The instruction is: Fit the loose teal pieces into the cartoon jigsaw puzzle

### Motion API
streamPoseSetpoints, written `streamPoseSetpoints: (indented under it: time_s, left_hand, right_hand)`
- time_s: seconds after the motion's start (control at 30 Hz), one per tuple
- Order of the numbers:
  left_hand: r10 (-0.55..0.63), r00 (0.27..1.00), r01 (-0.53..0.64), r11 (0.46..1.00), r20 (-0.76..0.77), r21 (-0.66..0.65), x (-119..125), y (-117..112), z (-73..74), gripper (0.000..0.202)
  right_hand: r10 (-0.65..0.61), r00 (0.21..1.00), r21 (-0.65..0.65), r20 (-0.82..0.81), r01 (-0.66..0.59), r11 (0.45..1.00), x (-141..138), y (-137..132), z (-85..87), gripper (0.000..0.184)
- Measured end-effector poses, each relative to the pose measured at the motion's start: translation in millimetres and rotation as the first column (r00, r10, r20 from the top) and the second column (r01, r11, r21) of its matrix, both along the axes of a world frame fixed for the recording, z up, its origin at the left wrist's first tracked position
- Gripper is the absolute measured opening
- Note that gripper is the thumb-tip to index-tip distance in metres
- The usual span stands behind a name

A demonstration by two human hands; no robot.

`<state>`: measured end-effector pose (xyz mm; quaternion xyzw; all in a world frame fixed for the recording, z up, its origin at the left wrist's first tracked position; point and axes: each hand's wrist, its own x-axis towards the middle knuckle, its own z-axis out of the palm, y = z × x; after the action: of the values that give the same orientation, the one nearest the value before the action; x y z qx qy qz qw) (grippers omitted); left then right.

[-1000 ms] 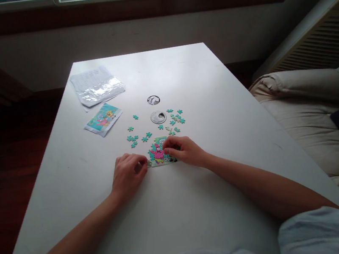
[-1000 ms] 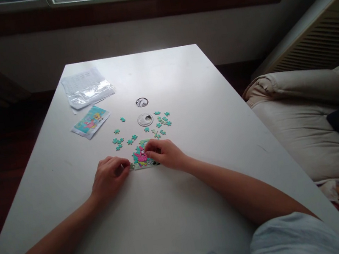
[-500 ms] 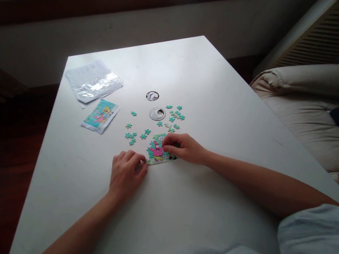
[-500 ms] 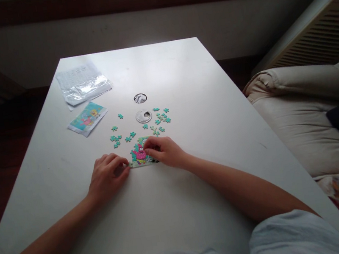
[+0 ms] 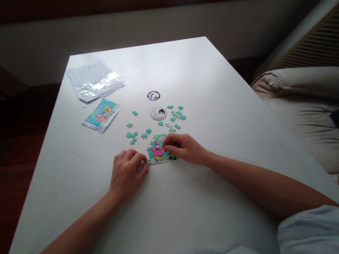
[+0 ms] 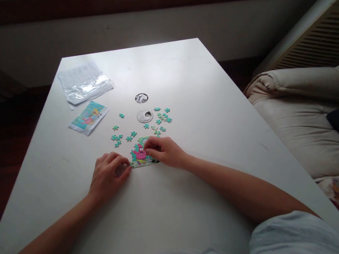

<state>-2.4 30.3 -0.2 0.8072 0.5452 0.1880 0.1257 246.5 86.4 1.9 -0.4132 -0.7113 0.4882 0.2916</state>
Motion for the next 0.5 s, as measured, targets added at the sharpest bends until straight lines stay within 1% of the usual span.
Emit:
streamPoseSetpoints:
  time_s: [0.33,0.5]
  left_hand:
    - [0.003,1.0,-0.002,1.0,-0.012,0.016,-0.6,-0.7,0.0,0.01]
    - [-0.003,1.0,0.003,1.0,-0.025,0.018,-1.4,0.0,0.0,0.009]
  right_hand:
    - [-0.006,1.0,-0.004,-0.018,0.006,1.0,0.1,-0.9,1.1,0.016]
    - [-0.006,1.0,-0.013,-0.029,0.006,1.0,1.4,-0.7,0.9,0.019]
